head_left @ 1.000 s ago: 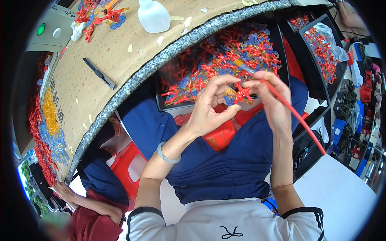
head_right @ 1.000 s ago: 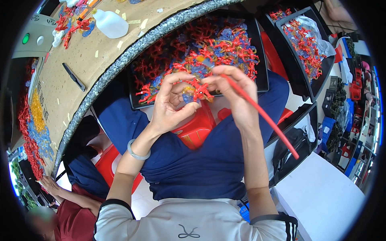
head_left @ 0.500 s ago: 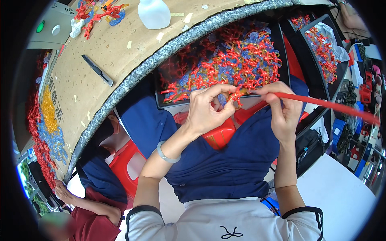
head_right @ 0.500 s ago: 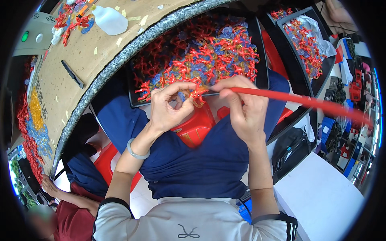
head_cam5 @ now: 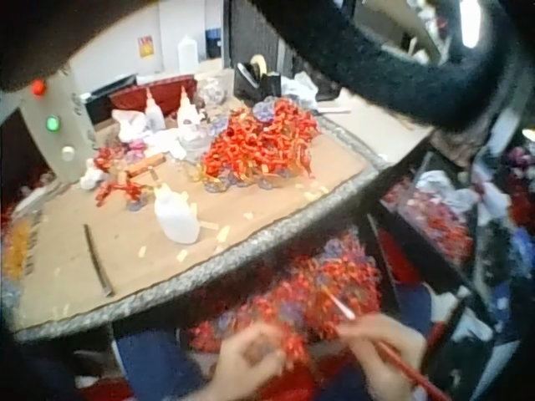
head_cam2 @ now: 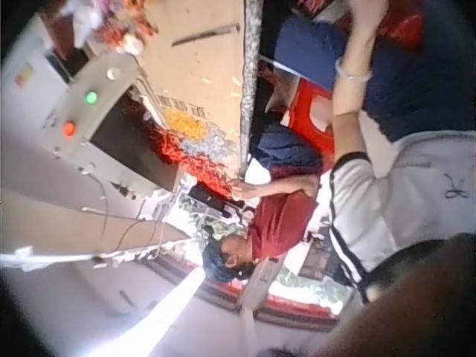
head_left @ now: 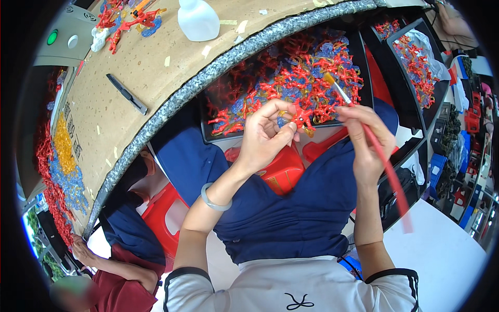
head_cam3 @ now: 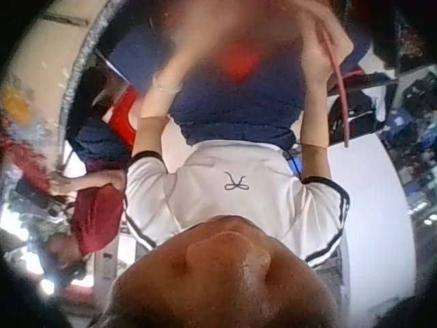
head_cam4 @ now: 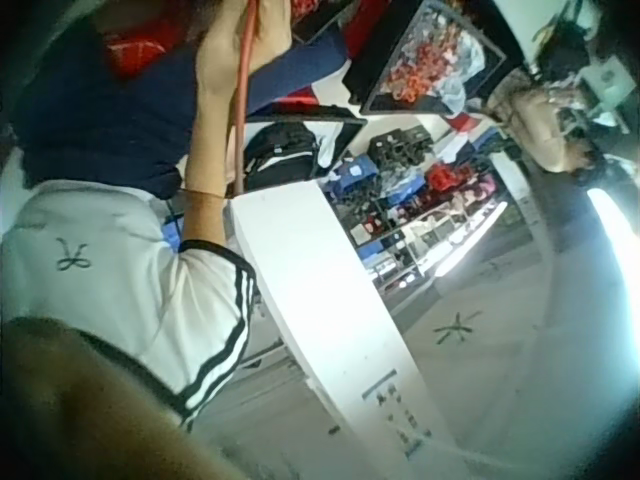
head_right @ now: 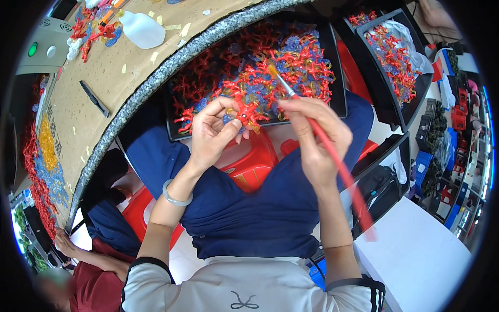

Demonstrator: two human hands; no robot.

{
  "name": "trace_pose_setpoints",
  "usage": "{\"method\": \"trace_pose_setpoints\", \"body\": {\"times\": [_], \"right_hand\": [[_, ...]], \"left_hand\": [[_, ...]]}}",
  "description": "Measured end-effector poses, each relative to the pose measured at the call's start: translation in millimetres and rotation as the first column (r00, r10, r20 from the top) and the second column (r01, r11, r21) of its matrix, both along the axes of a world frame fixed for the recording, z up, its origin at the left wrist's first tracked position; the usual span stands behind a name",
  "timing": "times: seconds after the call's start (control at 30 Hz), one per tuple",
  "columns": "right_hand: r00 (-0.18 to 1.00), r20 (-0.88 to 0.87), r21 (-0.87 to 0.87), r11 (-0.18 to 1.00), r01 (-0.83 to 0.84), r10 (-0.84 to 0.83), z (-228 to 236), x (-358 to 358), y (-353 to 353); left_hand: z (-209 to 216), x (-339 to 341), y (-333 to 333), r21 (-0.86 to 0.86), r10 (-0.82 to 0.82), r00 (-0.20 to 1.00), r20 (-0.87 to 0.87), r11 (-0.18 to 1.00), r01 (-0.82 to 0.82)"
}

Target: Manually assemble and paint small plastic toy figurines at a workbench.

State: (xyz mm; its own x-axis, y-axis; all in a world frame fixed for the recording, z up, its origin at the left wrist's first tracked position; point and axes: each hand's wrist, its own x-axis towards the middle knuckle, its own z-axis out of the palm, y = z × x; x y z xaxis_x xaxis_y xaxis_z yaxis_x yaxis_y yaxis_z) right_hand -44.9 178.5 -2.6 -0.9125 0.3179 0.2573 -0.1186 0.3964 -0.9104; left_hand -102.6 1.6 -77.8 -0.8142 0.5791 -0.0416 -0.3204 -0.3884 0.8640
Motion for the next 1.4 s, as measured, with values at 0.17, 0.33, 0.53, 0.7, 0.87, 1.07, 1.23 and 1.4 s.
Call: {"method": "trace_pose_setpoints", "body": {"times": [0.17, 0.33, 0.53, 0.7, 0.87, 1.07, 1.23, 1.4], "right_hand": [[0.999, 0.041, -0.212, 0.977, 0.019, -0.01, -26, 9, -27], [0.998, -0.039, -0.151, 0.987, 0.047, -0.054, -28, 10, -31], [0.997, -0.042, -0.345, 0.938, 0.043, -0.062, -17, 6, -30], [0.999, 0.017, -0.521, 0.853, 0.033, -0.029, -12, 2, -30], [1.0, -0.001, -0.568, 0.823, 0.014, -0.018, -12, 0, -30], [1.0, 0.005, -0.585, 0.811, 0.017, -0.017, -12, 1, -31], [0.998, 0.052, -0.618, 0.784, 0.063, -0.039, -9, 4, -22], [0.993, 0.121, -0.58, 0.812, 0.065, 0.007, -11, 0, -6]], "left_hand": [[-2, 4, 7, 0.101, -0.005, 0.996, 0.088, 0.995, -0.004], [-3, 2, 4, 0.119, -0.087, 0.989, 0.117, 0.99, 0.073], [1, 4, 10, 0.258, -0.167, 0.966, 0.199, 0.959, 0.113], [-4, 6, 9, 0.394, -0.272, 0.909, 0.315, 0.909, 0.136], [-9, 7, 10, 0.47, -0.339, 0.871, 0.356, 0.87, 0.147], [-9, 7, 9, 0.475, -0.346, 0.87, 0.352, 0.867, 0.152], [-12, 8, 19, 0.444, -0.33, 0.882, 0.336, 0.881, 0.161], [2, -2, 21, 0.373, -0.308, 0.891, 0.334, 0.911, 0.175]]}}
